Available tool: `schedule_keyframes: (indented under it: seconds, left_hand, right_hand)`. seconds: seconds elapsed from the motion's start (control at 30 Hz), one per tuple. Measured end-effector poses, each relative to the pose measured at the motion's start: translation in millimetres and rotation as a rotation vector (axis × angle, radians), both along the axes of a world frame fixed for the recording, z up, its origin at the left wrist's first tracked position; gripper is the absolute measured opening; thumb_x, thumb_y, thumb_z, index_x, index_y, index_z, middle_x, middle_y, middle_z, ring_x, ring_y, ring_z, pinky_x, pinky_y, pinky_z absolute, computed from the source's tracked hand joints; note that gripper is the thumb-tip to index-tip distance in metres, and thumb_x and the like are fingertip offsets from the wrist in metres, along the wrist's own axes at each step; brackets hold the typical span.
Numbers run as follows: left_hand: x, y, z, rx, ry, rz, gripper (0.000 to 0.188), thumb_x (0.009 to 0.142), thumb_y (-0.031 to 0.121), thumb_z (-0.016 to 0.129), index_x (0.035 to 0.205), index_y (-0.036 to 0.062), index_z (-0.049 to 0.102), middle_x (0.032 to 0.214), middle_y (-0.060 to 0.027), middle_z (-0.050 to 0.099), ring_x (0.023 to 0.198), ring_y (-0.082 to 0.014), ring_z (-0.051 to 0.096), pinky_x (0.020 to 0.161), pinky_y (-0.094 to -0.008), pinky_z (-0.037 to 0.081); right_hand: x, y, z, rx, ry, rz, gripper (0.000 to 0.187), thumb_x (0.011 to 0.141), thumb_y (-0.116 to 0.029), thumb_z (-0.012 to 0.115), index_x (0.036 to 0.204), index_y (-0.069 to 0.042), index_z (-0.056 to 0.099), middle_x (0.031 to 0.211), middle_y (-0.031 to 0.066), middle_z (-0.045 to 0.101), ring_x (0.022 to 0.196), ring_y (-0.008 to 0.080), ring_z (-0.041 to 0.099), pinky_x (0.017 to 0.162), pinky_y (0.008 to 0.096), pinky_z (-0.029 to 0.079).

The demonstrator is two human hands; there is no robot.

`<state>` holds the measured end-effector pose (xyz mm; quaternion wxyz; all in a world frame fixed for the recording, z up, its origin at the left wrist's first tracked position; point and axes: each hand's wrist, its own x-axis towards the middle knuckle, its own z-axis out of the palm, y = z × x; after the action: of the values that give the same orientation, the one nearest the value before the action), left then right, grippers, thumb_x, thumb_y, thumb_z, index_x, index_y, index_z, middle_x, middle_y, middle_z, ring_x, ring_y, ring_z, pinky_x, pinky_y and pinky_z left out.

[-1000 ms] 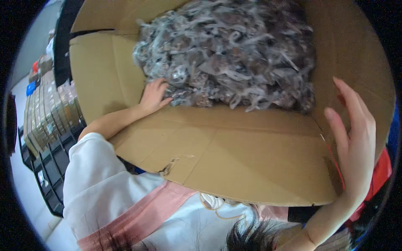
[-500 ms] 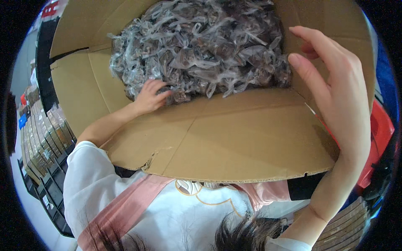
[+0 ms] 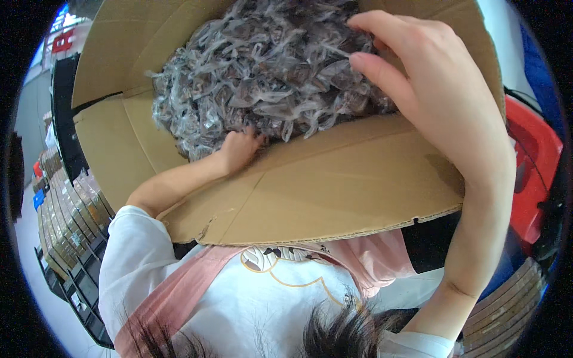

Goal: Sorting small items wrapped in plastic bags from a cardboard box into plastic trays.

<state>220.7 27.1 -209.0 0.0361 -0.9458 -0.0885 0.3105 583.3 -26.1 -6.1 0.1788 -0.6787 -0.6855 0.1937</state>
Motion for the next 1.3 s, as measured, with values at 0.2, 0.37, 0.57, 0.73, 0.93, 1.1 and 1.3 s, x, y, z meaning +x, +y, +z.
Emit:
schedule_keyframes:
  seconds: [0.2, 0.37, 0.57, 0.73, 0.93, 1.1, 1.3]
  left_hand:
    - [69.0, 34.7, 1.2, -0.171, -0.502, 0.083, 0.046, 0.074, 0.021, 0.065, 0.117, 0.012, 0.051, 0.1, -0.0075, 0.058, 0.102, -0.0234, 0.051, 0.081, -0.04, 0.042]
    - [80.2, 60.1, -12.4, -0.195, -0.251, 0.04, 0.057, 0.075, 0.032, 0.069, 0.127, 0.0209, 0.046, 0.102, -0.0074, 0.058, 0.11, -0.0275, 0.046, 0.087, -0.0506, 0.035]
    - [83.2, 62.5, -7.8, -0.322, -0.385, 0.259, 0.059, 0.072, 0.037, 0.072, 0.123, 0.0194, 0.048, 0.11, -0.0064, 0.055, 0.109, -0.027, 0.047, 0.088, -0.0504, 0.034]
    - [39.3, 56.9, -11.0, -0.295, -0.739, -0.026, 0.044, 0.074, 0.022, 0.069, 0.115, 0.0136, 0.053, 0.11, -0.0096, 0.052, 0.097, -0.0273, 0.053, 0.082, -0.0423, 0.041]
    - [-24.0, 26.0, -2.4, -0.495, -0.132, 0.393, 0.033, 0.075, 0.015, 0.067, 0.103, 0.0074, 0.053, 0.105, -0.0154, 0.05, 0.088, -0.0337, 0.058, 0.074, -0.043, 0.05]
    - [-34.2, 25.5, -11.7, -0.487, -0.419, 0.403, 0.027, 0.078, 0.011, 0.064, 0.101, 0.0058, 0.052, 0.105, -0.0168, 0.048, 0.083, -0.0362, 0.058, 0.071, -0.0408, 0.051]
    - [-51.4, 27.6, -13.6, -0.711, -0.381, 0.347, 0.026, 0.077, 0.009, 0.062, 0.101, 0.0076, 0.052, 0.106, -0.0165, 0.049, 0.084, -0.0365, 0.057, 0.072, -0.0413, 0.05]
  right_hand:
    - [-7.6, 0.5, 7.3, -0.008, 0.033, -0.032, 0.031, 0.082, -0.014, 0.062, 0.11, -0.001, 0.058, 0.085, 0.0156, 0.062, 0.08, 0.0297, 0.06, 0.074, 0.0357, 0.046]
    - [-4.2, -1.2, 2.4, 0.008, 0.055, 0.007, 0.028, 0.082, -0.013, 0.061, 0.108, -0.001, 0.057, 0.081, 0.0153, 0.061, 0.076, 0.0312, 0.059, 0.07, 0.037, 0.045]
    - [-3.2, -2.8, -1.7, 0.005, 0.061, 0.017, 0.027, 0.082, -0.013, 0.06, 0.107, -0.002, 0.057, 0.08, 0.0147, 0.06, 0.076, 0.0309, 0.058, 0.07, 0.0372, 0.044]
    - [0.4, -6.7, -9.0, 0.003, 0.044, 0.022, 0.028, 0.084, -0.015, 0.059, 0.109, -0.003, 0.057, 0.082, 0.0144, 0.061, 0.079, 0.0304, 0.058, 0.073, 0.0373, 0.044]
    - [1.1, -5.8, -9.3, -0.042, -0.007, 0.034, 0.029, 0.085, -0.017, 0.058, 0.111, -0.004, 0.056, 0.09, 0.0145, 0.062, 0.084, 0.0295, 0.058, 0.079, 0.0359, 0.044]
    - [0.4, -8.0, -13.4, -0.038, -0.047, 0.026, 0.031, 0.085, -0.018, 0.058, 0.112, -0.004, 0.056, 0.097, 0.0141, 0.063, 0.087, 0.0295, 0.058, 0.082, 0.0361, 0.044]
    - [1.4, -7.9, -14.5, -0.032, -0.049, 0.024, 0.032, 0.085, -0.018, 0.058, 0.113, -0.004, 0.056, 0.1, 0.0144, 0.063, 0.09, 0.0298, 0.058, 0.083, 0.0362, 0.043]
